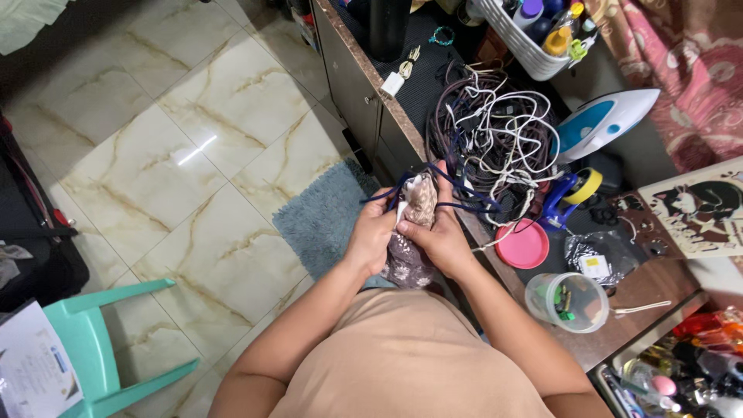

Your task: The person untangles and coils a white USB cable, then picks up a blue cable and wipes it with a patterned cloth. The person continues to wipe and handle the blue cable while standing at a cluttered counter.

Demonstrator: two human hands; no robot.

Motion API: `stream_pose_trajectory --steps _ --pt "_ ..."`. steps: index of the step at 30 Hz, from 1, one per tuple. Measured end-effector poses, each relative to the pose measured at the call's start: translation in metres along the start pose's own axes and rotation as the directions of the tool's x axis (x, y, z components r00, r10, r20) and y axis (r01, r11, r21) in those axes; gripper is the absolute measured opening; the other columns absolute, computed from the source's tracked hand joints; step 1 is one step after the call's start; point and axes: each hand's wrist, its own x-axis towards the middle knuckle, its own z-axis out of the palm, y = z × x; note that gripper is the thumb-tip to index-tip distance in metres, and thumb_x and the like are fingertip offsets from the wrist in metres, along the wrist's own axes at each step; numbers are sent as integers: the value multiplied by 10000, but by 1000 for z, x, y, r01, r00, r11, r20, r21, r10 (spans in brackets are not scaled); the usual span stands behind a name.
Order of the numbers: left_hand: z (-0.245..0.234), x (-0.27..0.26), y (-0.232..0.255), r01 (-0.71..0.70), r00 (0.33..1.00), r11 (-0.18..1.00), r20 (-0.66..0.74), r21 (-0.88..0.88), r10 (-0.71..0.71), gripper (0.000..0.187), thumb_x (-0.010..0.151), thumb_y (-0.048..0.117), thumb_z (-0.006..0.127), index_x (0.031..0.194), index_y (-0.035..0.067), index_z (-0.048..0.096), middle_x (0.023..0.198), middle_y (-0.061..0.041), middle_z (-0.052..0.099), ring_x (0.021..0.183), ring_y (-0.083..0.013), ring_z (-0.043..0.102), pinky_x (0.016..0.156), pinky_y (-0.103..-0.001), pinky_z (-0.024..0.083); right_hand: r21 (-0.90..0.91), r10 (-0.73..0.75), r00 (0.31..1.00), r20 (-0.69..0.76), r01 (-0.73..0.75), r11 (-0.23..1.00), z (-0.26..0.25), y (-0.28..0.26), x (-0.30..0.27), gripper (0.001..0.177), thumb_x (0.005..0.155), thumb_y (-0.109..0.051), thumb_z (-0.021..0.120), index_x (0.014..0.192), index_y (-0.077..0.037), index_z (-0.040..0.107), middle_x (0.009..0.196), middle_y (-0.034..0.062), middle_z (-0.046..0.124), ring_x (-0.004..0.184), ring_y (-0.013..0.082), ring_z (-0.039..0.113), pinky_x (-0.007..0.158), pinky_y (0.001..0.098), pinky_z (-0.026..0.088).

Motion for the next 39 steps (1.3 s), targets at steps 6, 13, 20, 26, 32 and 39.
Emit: stream_pose_trajectory --steps 6,13,20,26,32,39 --pt "27 -10 -3 159 986 981 69 -115 -152 317 1037 147 594 1330 29 601 1209 -62 680 1104 -159 642 1001 -346 508 -88 -51 994 -100 42 995 -27 4 -7 894 897 12 723 1621 -102 212 1518 120 492 1384 206 502 1169 338 389" --pt "29 -64 50 -261 915 465 370 846 -160 477 1072 276 611 1448 -8 534 1416 -148 589 1308 -247 545 1086 -368 422 56 75 996 -42 -72 996 -50 -15 4 1075 788 84 589 1651 -184 6 1357 131 580 1166 215 593 973 350 477" --pt "28 -51 58 -174 970 371 93 912 225 417 904 308 727 1209 42 621 1056 -53 709 935 -144 670 802 -315 550 -577 12 966 260 145 804 -32 -29 -8 1205 764 -26 699 1659 -110 -103 1528 272 449 1353 348 493 1115 344 386" --pt "20 -32 23 -79 994 886 -31 457 104 240 1053 315 580 1123 88 620 919 10 651 774 -82 589 687 -274 498 -522 -87 979 186 173 835 -29 -41 -6 1170 819 -7 713 1638 -58 -121 1714 228 161 1500 286 385 1173 333 352" --pt "17 -31 20 -27 987 987 -150 156 50 166 1041 257 577 1057 94 604 929 38 634 827 -77 598 730 -261 515 -600 -97 994 57 112 792 -21 -48 -12 774 843 -71 734 1491 -96 312 1340 173 585 1211 251 652 1020 330 503" --pt "11 -29 17 -249 967 890 152 382 206 52 1012 16 664 1038 29 621 1017 6 671 948 -60 607 847 -246 515 -654 -24 967 255 190 732 -23 -61 -4 488 835 -141 762 1274 -98 554 1095 86 722 991 218 720 842 333 539"
